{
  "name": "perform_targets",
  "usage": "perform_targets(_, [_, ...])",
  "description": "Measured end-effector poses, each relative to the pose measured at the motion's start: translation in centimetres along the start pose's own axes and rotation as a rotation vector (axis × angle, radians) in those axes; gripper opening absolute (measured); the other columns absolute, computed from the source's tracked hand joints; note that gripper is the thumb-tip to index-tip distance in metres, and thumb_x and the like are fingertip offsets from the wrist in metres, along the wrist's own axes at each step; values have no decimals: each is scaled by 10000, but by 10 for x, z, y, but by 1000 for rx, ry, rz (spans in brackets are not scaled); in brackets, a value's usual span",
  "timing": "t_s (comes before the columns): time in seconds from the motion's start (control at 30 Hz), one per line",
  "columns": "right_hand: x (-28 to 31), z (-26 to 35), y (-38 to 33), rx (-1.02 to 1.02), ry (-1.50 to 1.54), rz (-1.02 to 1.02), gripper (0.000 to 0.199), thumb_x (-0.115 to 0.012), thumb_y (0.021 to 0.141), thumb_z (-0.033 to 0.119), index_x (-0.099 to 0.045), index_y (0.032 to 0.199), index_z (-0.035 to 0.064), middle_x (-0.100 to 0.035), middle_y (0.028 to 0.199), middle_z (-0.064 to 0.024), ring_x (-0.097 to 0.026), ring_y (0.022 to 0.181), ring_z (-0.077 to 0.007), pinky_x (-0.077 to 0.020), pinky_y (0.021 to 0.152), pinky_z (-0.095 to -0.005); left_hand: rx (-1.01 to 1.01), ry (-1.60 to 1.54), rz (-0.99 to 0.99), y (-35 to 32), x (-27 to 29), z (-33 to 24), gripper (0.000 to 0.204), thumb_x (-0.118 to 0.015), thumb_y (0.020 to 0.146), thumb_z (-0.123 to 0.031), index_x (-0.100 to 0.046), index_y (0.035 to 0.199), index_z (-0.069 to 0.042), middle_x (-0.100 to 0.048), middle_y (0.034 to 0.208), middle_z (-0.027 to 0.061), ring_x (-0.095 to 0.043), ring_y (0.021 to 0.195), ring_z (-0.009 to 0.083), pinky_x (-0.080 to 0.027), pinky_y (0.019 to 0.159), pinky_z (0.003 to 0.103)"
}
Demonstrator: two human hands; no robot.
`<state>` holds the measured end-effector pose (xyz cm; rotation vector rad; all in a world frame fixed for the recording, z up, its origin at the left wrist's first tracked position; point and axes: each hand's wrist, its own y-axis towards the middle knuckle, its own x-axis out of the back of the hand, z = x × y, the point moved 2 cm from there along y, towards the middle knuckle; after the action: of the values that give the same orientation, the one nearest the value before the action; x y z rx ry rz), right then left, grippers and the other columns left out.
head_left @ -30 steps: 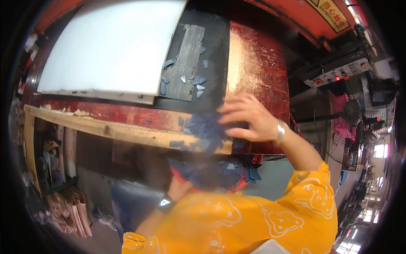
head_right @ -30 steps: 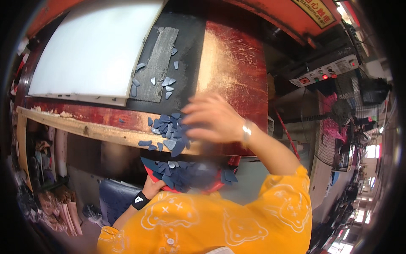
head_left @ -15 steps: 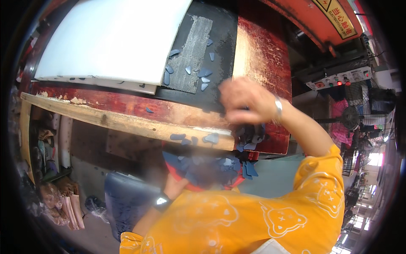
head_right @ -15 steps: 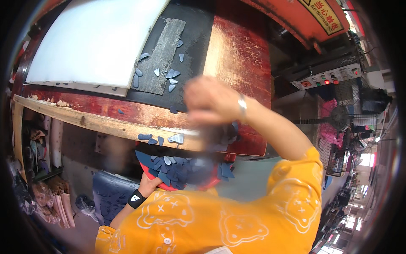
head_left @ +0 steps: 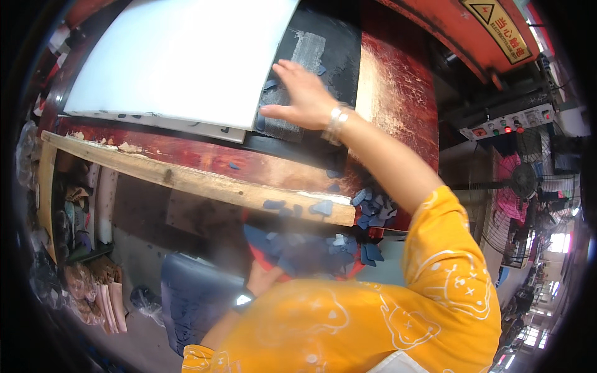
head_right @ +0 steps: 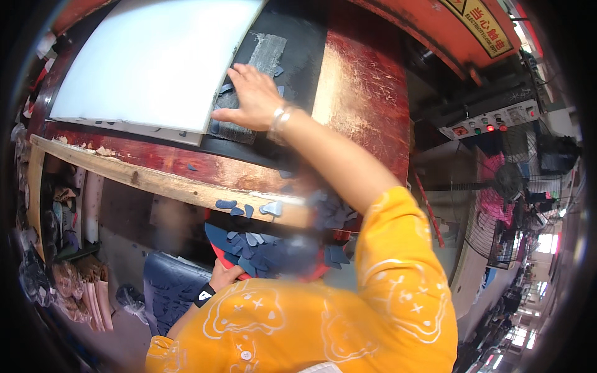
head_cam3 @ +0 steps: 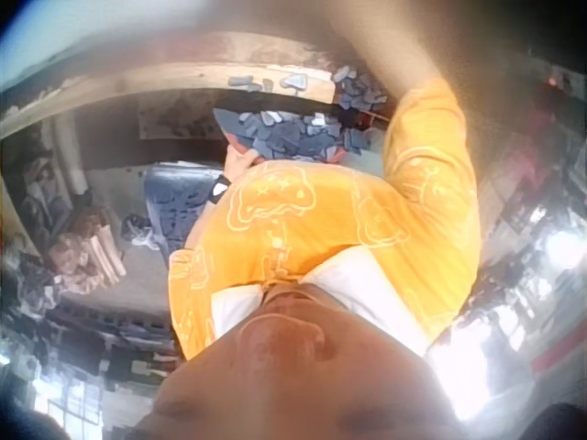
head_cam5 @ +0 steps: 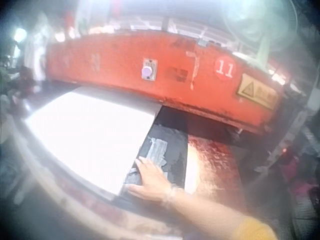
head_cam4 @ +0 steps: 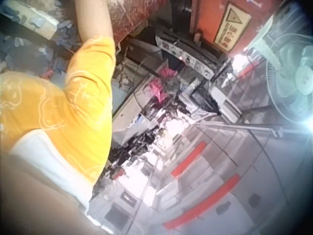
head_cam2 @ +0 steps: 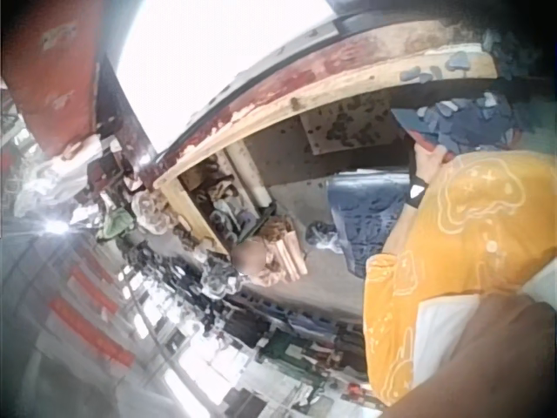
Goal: The person collects blue rubber scraps from a machine surface into a red basket and transfers them into a white sack. They then place a large blue rubber sheet onto the machine, align it, and use a wooden block to press and smooth the sheet against the machine surface.
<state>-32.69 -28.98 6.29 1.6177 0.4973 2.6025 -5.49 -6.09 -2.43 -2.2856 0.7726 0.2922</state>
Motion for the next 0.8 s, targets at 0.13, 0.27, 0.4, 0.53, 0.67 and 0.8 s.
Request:
perform_targets(0.13, [-11,19,-32,77,-12,-19,536,-643,845,368,-525,1256,45,-459,1374,-185,-350,1339,-346,-265,1109,-471,-36,-34,28,1,2,2,276,-605,836,-24,-584,1107,22,-640,1035,51,-609,945,146,-488,825,302])
perform_targets(0.27, [34,42,-64,317,6,330,210,-647,808,206,-596,974,86,-565,1238,-153,-461,1247,-327,-368,1035,-436,-80,18,33,4,4,5,286,-589,811,5,-572,1097,22,-643,1045,32,-610,931,134,-478,831,287])
perform_targets(0.4, [35,48,-24,-72,50,-3,606,-664,804,302,-466,1303,20,-418,1382,-213,-388,1301,-349,-340,1062,-433,-74,4,34,0,1,5,301,-595,807,3,-565,1106,21,-641,1048,28,-600,954,131,-466,856,289])
perform_targets(0.53, [18,56,-28,46,11,245,653,-664,785,370,-459,1299,22,-419,1385,-186,-318,1351,-344,-243,1115,-454,-45,-63,18,-4,-2,7,315,-600,805,3,-561,1118,20,-639,1054,33,-595,969,133,-463,865,294])
perform_targets(0.67, [39,61,-54,202,85,597,390,-664,799,353,-629,1089,94,-503,1282,-143,-407,1268,-318,-344,1030,-447,-44,20,-49,-5,-2,11,326,-610,805,3,-558,1126,22,-637,1072,43,-602,975,146,-468,864,301])
perform_targets(0.8, [25,96,-57,568,360,297,451,-693,782,362,-624,1167,137,-479,1321,-166,-450,1216,-345,-373,1012,-421,-130,92,-14,-4,-6,9,333,-616,819,-46,-569,1138,36,-642,1037,73,-616,919,152,-492,811,307])
